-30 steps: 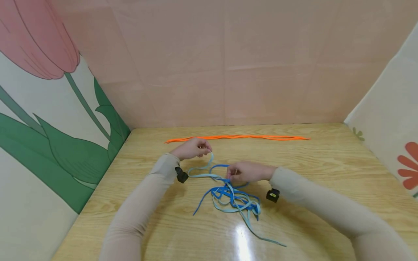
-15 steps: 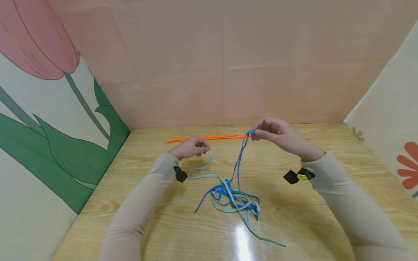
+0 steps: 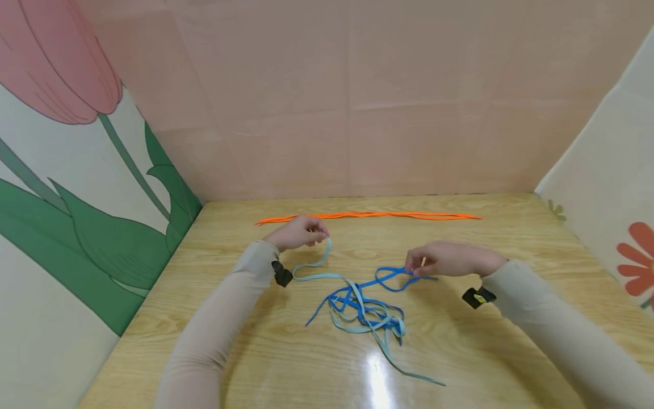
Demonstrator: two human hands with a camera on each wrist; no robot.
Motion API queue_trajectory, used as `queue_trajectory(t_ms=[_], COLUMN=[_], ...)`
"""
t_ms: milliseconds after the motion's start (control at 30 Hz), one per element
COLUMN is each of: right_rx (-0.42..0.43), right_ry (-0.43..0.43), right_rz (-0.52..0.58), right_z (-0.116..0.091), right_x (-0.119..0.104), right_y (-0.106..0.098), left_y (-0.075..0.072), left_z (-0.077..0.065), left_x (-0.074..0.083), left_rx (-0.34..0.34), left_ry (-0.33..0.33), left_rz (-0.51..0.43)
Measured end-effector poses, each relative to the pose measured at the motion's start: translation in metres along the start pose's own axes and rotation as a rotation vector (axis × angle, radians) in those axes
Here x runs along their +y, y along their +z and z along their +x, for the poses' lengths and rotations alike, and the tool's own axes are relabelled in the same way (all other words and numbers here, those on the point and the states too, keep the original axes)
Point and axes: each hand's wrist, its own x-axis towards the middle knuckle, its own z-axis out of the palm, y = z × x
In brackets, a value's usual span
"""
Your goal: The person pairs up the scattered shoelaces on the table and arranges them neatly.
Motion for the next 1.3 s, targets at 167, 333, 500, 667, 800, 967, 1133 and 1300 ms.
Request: queue_trajectory(t_ms=[167,333,500,667,800,967,1133,1300], right_rx=[-0.088,-0.256,-0.301,-0.211,-0.171,-0.153,-0.218,-0.339], right_ry=[-0.023,0.023,0.075,0.048,0.028,-0.004,-0.012,-0.131], right_rz=[0.002,0.001,-0.127,-0.253,-0.337,-0.383,-0.351,-0.040], right_z=[-0.008,-0.018,-0.021,-0.020,-0.020,-0.022,-0.024,-0.029], right_x=[-0.019,-0.045,-0.066,-0.077,-0.080,-0.082,-0.082,-0.070], right_y=[0.021,0.052,0.082,0.100,0.106,0.106,0.093,0.048], left_y=[0.000,0.001,0.002,0.002,0.002,0.001,-0.001,-0.008], left_z=[0.001,0.001,0.000,-0.001,-0.001,-0.002,-0.002,-0.007], left_x=[-0.001,-0.001,0.000,-0.001,-0.001,-0.001,-0.002,0.002], left_rx=[-0.002,-0.001,0.006,0.009,0.002,0.005,0.007,0.027], left_ry=[-0.007,-0.004,-0.003,0.004,0.005,0.006,0.002,0.019], left_rz=[-0.014,0.000,0.019,0.019,0.016,0.012,0.011,0.019])
